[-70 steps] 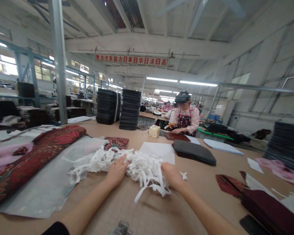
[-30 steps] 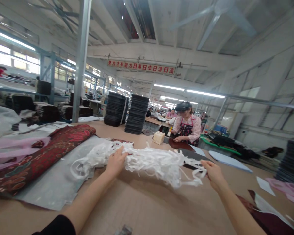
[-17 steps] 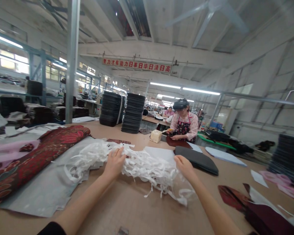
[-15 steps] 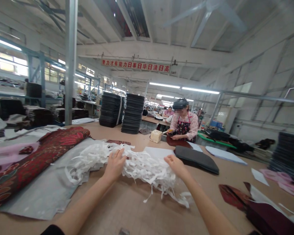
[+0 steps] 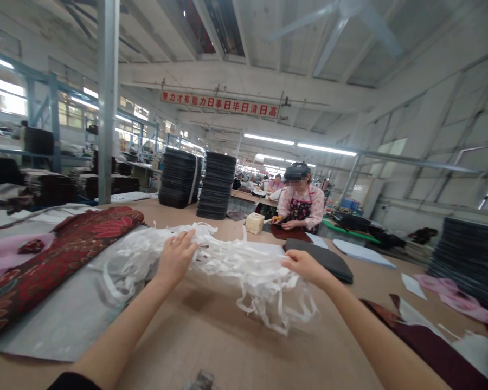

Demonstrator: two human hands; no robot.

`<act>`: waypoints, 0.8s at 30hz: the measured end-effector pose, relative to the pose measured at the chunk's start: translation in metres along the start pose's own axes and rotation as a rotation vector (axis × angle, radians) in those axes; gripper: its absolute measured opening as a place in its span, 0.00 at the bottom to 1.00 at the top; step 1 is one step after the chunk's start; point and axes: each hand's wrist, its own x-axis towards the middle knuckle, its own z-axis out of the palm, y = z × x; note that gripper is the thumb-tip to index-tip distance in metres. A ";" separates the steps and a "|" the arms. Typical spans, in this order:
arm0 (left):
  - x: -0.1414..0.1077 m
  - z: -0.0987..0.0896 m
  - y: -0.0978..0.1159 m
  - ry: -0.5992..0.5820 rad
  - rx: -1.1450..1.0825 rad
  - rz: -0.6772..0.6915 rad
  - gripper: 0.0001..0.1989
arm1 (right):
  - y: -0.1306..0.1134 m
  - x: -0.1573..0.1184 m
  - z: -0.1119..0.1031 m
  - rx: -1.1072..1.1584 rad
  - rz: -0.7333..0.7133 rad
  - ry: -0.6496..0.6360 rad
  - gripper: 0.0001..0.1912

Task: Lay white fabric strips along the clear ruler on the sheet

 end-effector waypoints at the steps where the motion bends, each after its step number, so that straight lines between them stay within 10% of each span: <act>1: -0.002 0.000 -0.008 -0.014 0.003 -0.028 0.15 | 0.001 -0.007 0.007 0.063 0.021 -0.041 0.08; 9: -0.002 -0.004 -0.032 -0.206 -0.072 -0.217 0.14 | 0.012 -0.040 0.062 0.464 0.115 -0.051 0.17; 16: 0.004 -0.043 0.056 -0.252 -0.401 -0.099 0.11 | -0.011 -0.034 0.092 0.498 -0.002 -0.048 0.11; 24: -0.023 0.003 0.118 -0.456 -0.807 -0.109 0.10 | -0.014 -0.038 0.110 0.433 -0.151 0.019 0.12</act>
